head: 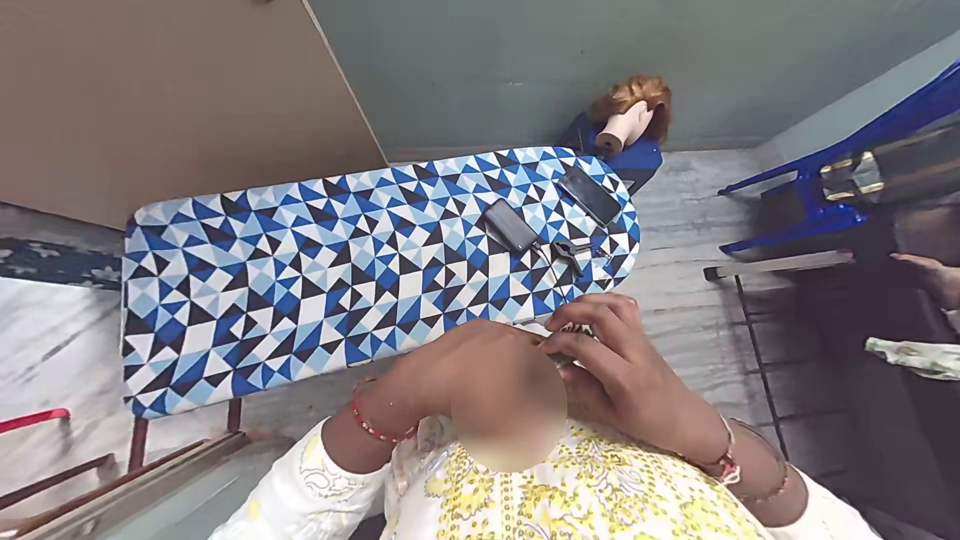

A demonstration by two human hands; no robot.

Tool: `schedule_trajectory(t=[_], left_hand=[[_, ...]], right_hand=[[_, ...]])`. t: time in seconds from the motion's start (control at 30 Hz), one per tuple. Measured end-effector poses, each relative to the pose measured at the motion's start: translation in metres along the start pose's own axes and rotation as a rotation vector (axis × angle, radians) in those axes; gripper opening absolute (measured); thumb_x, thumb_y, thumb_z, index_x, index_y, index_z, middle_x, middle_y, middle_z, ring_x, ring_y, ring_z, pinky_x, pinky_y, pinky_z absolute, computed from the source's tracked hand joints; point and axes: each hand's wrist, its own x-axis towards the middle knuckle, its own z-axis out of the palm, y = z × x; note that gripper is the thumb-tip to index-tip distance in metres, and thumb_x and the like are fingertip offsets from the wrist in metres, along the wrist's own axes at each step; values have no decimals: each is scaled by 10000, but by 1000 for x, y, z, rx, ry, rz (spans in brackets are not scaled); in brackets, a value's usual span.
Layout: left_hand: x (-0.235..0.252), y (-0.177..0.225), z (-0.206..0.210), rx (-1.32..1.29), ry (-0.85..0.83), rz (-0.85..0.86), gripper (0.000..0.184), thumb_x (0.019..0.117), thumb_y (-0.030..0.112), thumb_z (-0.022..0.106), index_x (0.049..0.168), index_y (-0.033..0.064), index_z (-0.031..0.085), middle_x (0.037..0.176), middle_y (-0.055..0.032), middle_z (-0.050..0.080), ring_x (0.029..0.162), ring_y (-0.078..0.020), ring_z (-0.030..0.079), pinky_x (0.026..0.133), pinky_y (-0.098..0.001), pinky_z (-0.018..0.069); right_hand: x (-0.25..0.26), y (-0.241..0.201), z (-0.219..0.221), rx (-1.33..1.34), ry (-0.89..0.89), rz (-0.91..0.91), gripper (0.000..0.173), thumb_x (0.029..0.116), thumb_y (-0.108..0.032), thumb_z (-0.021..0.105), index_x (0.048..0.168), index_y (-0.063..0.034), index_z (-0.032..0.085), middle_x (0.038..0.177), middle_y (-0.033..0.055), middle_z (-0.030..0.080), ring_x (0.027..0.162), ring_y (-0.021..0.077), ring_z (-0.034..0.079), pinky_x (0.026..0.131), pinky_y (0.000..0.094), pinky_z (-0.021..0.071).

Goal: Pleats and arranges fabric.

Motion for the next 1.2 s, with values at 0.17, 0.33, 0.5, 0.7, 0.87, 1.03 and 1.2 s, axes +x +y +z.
schedule_trajectory(t=[0.17, 0.33, 0.5, 0.7, 0.87, 1.03, 1.2], left_hand=[[-4, 3, 14, -51, 152, -43, 568, 893, 499, 552, 1013, -42, 681, 920, -163, 720, 826, -260, 719, 678, -442, 564], [-5, 11, 27, -29, 241, -99, 396, 921, 347, 582, 954, -35, 681, 848, -154, 707, 792, -267, 717, 688, -436, 573], [-2, 26, 47, -44, 488, -169, 353, 892, 268, 655, 1053, -44, 697, 926, -150, 739, 874, -185, 725, 796, -301, 574], [2, 44, 88, -94, 850, -189, 207, 938, 109, 663, 1063, -52, 696, 1009, -126, 753, 990, -50, 700, 921, -168, 527], [-8, 58, 115, -183, 968, -159, 344, 925, 161, 744, 1236, 37, 667, 1202, -5, 731, 1138, -1, 655, 990, -203, 538], [-13, 83, 143, -218, 1032, -180, 406, 946, 223, 729, 1319, 95, 635, 1239, 53, 709, 1151, 31, 633, 992, -188, 528], [-15, 107, 164, -199, 1045, -225, 405, 955, 248, 723, 1322, 101, 640, 1303, 68, 685, 1190, 30, 616, 1021, -196, 521]], right_hand=[[1, 0, 5, 27, 22, -32, 220, 1073, -281, 500, 1104, -111, 637, 1133, 78, 692, 1159, 239, 618, 1046, 409, 446], [-4, 2, 10, 41, 39, -69, 203, 1071, -264, 505, 1094, -101, 623, 1057, 84, 687, 1074, 238, 637, 1056, 395, 438], [-10, 0, 8, -13, 94, -83, 179, 1072, -267, 498, 1082, -117, 595, 1016, 65, 667, 1043, 217, 629, 1132, 470, 328], [-24, 2, -2, 37, 100, -118, 191, 1060, -301, 528, 1083, -134, 619, 1047, 40, 683, 1091, 204, 627, 1127, 513, 315], [-48, 21, -16, 427, 115, -37, 592, 963, -556, 625, 1369, -133, 546, 1381, 51, 603, 1337, 160, 517, 1162, 430, 358], [-74, 46, -6, 866, -81, 5, 798, 907, -540, 708, 1439, 18, 501, 1448, 117, 562, 1350, 156, 520, 1132, 352, 448], [-83, 33, 13, 1023, -288, -32, 808, 896, -487, 737, 1414, 85, 497, 1362, 140, 612, 1268, 102, 568, 1079, 275, 476]])
